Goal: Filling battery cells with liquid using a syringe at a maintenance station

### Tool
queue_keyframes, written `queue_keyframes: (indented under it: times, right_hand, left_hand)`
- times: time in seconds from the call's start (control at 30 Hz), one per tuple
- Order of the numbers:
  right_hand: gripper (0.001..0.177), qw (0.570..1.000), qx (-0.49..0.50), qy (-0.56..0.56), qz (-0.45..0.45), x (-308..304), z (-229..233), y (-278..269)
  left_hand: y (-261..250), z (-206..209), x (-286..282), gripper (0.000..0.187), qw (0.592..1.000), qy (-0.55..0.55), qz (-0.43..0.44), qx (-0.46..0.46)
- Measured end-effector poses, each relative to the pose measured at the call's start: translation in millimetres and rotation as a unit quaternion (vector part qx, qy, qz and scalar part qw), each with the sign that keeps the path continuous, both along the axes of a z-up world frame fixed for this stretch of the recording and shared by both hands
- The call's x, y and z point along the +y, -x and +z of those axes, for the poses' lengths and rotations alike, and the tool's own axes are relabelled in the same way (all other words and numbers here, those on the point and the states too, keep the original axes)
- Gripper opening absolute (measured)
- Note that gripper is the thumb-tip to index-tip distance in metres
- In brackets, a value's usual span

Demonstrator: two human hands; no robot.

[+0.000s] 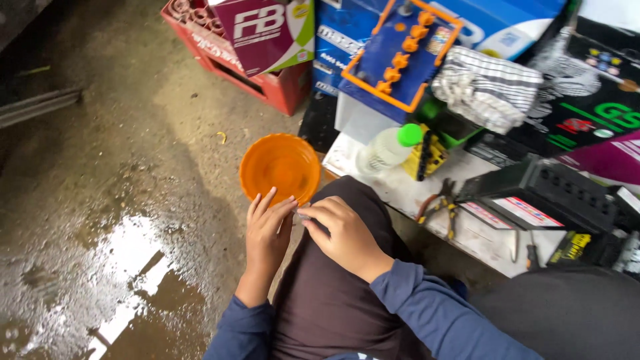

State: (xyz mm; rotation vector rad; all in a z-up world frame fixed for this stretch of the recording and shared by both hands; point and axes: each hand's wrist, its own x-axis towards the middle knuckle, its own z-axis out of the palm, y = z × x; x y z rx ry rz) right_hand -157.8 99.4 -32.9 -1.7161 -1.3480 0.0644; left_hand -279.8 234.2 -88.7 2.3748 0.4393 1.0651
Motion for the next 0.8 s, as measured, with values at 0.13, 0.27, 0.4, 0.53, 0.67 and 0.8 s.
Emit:
queue_keyframes:
  times: [0.13, 0.27, 0.4, 0.53, 0.67, 0.8]
  right_hand:
    - [0.017, 0.995, -0.006, 0.1, -0.009, 43, -44, 13]
    - [0.012, 0.987, 0.007, 0.157, -0.024, 83, -99, 18]
    - [0.01, 0.951, 0.081, 0.28, -0.1, 119, -112, 14]
    - [0.01, 0.91, 0.184, 0.331, -0.167, 144, -146, -7]
    - [0.012, 0.887, 0.231, 0.344, -0.202, 150, -179, -21]
    - [0.011, 0.852, 0.289, 0.36, -0.247, 157, -180, -24]
  left_hand:
    - [5, -22, 31, 0.034, 0.998, 0.037, 0.031, 0.033]
    - [10, -58, 59, 0.038, 0.994, 0.057, 0.066, 0.071]
    - [8, -69, 80, 0.033, 0.979, 0.106, 0.101, 0.14]
    - [1, -80, 95, 0.031, 0.97, 0.12, 0.102, 0.186]
    - [-10, -99, 109, 0.028, 0.968, 0.105, 0.101, 0.205]
    - [-22, -111, 117, 0.027, 0.968, 0.053, 0.073, 0.234]
